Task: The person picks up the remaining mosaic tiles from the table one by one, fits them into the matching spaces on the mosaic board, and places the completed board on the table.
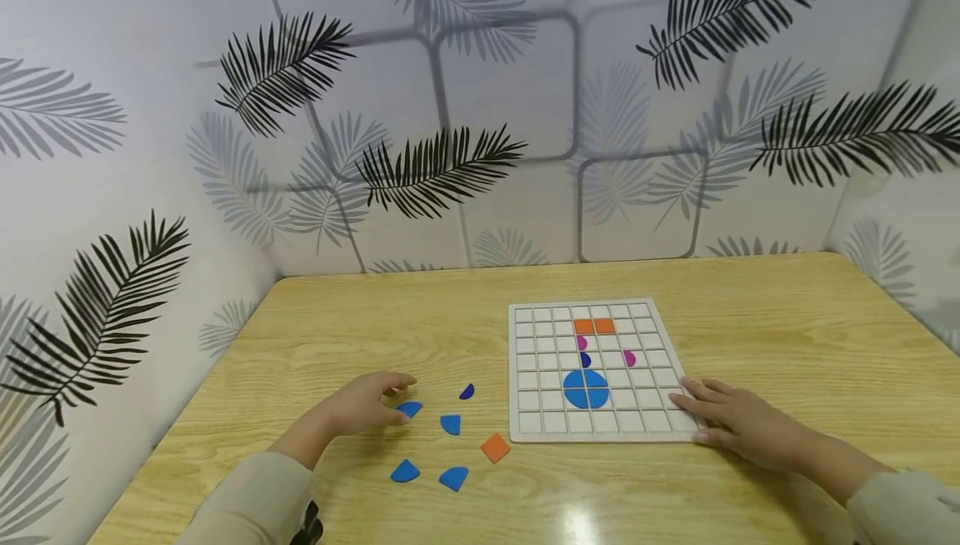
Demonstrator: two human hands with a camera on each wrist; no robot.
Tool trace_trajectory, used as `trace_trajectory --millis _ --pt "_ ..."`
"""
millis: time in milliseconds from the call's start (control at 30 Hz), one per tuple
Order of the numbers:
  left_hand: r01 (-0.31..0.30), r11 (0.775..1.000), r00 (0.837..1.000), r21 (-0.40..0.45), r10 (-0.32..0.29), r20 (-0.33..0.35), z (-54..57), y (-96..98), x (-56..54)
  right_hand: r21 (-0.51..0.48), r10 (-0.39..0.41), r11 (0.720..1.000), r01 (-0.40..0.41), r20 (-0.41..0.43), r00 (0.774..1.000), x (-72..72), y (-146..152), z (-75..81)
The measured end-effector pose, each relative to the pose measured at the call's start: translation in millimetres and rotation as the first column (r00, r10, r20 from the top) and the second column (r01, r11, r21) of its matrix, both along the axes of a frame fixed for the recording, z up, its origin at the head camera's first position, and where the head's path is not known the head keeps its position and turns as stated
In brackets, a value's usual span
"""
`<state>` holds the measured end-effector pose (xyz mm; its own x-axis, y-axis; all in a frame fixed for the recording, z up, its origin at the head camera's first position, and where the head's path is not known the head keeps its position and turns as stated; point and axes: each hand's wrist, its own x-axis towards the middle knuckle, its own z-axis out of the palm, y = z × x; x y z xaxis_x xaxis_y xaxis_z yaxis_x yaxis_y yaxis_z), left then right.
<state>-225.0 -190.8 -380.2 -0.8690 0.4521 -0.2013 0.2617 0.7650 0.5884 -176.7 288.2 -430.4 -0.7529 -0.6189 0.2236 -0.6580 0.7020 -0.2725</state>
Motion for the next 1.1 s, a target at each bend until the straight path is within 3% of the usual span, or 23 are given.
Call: trace_trajectory --millis 233,500,833,1100 --pt "-0.032 0.999 0.999 -0.033 0.031 -0.021 -3.5 1.4 -3.2 0.003 0.015 1.000 -0.015 -0.021 1.000 -0.3 0.0 -1.2" --pt "0.010 0.998 0.998 -0.066 -0.014 -0.067 -10.4 -0.4 -9.4 0.016 0.005 1.000 -0.005 -0.013 1.000 -0.4 0.3 -1.0" --pt "-0.010 0.998 0.995 -0.059 0.004 -0.097 -11.6 2.2 -8.4 0.014 -0.008 1.000 0.008 0.001 1.000 1.2 -2.5 2.7" --pt "-0.013 0.998 0.993 -0.065 0.006 -0.114 -12.1 5.0 -9.4 0.030 -0.034 0.999 0.032 0.068 0.997 3.5 -3.0 8.9"
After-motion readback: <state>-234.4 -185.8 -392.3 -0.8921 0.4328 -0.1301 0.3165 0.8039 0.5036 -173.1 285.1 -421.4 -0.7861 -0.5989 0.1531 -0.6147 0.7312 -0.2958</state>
